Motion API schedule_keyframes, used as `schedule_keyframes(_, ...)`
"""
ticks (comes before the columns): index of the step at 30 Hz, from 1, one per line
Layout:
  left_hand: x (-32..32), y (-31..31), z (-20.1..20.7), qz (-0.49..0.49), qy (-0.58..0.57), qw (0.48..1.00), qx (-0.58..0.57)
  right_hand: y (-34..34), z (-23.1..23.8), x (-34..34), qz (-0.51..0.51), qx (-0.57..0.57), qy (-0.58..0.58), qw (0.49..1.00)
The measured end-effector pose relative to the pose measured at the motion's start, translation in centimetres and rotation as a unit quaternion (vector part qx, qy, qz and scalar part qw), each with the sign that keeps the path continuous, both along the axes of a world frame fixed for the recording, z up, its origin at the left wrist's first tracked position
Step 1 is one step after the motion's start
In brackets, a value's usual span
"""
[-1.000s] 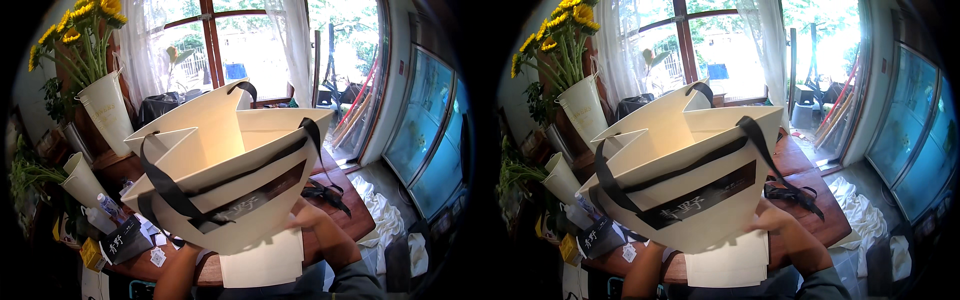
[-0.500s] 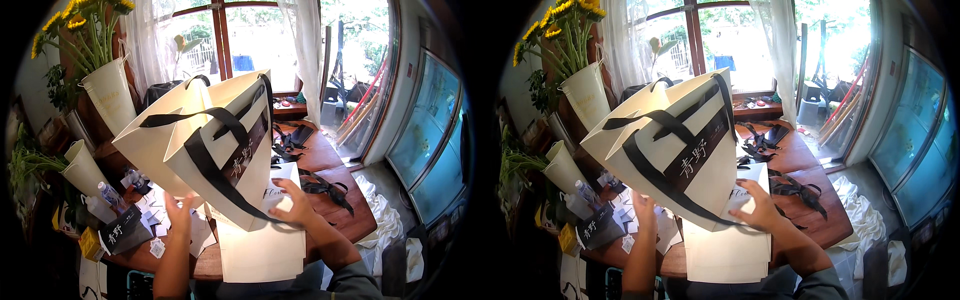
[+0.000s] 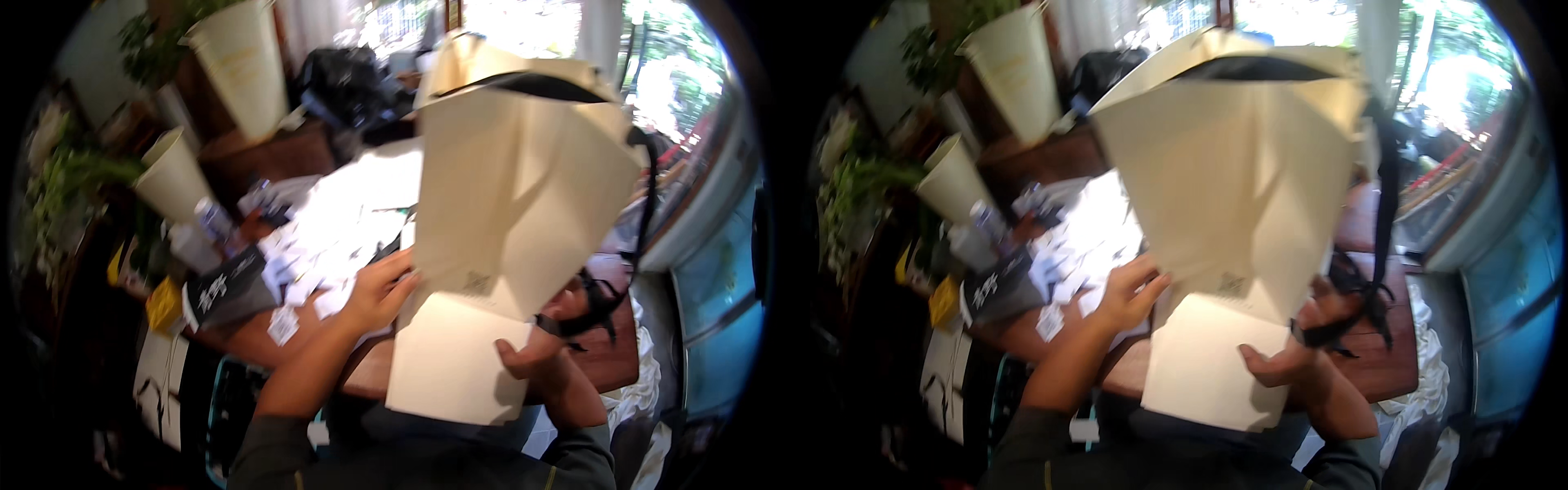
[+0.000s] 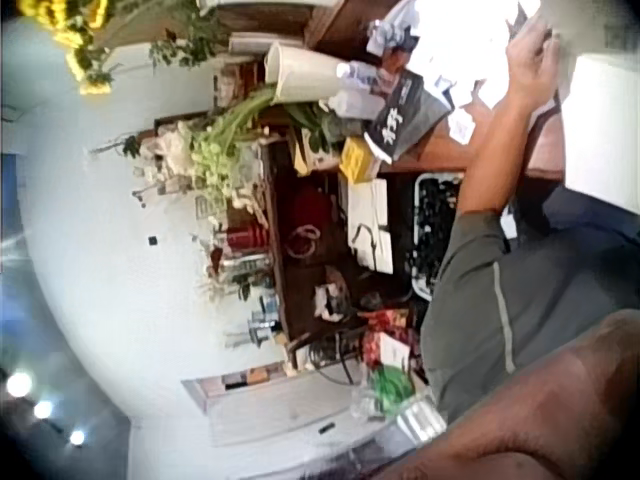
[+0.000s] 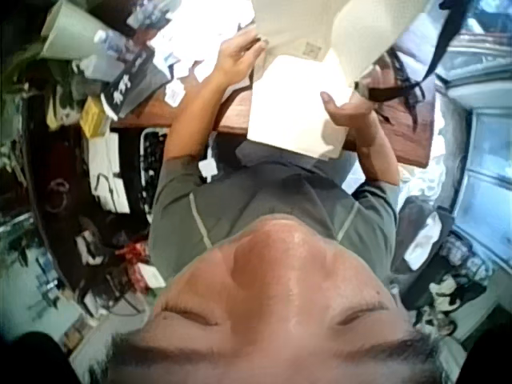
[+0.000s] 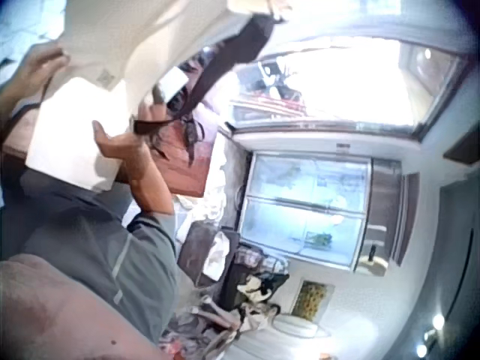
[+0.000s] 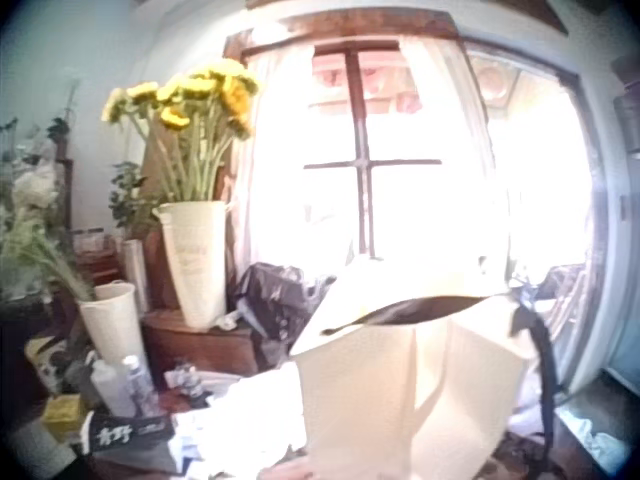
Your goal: The person folds white paper bags and adheres stickers to their bottom and front surfaces by hand.
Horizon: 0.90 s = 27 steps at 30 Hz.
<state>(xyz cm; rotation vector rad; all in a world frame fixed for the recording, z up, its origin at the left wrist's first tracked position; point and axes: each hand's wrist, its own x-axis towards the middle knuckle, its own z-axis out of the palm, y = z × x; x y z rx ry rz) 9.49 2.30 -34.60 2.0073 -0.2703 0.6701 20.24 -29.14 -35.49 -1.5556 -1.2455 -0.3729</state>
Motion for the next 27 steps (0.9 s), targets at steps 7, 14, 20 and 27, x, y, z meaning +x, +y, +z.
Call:
schedule_keyframes(7, -1.4, 1.9, 3.2, 0.084, 0.027, 0.991, 0.101, 0.4, -0.6, 0.0, -0.212, 0.174, -0.233, 0.933)
schedule_keyframes(14, -10.7, 5.1, 4.7, 0.427, 0.031, 0.901, 0.074, -4.2, -1.1, -1.6, -0.277, 0.082, -0.306, 0.907)
schedule_keyframes(20, -19.8, 4.6, -0.8, 0.539, 0.227, 0.8, 0.134, -3.5, 3.3, -3.4, -0.199, 0.05, -0.351, 0.914)
schedule_keyframes(27, -19.0, 6.0, -1.4, 0.536, 0.281, 0.793, 0.074, -1.4, 1.1, -2.7, -0.058, 0.187, -0.269, 0.943)
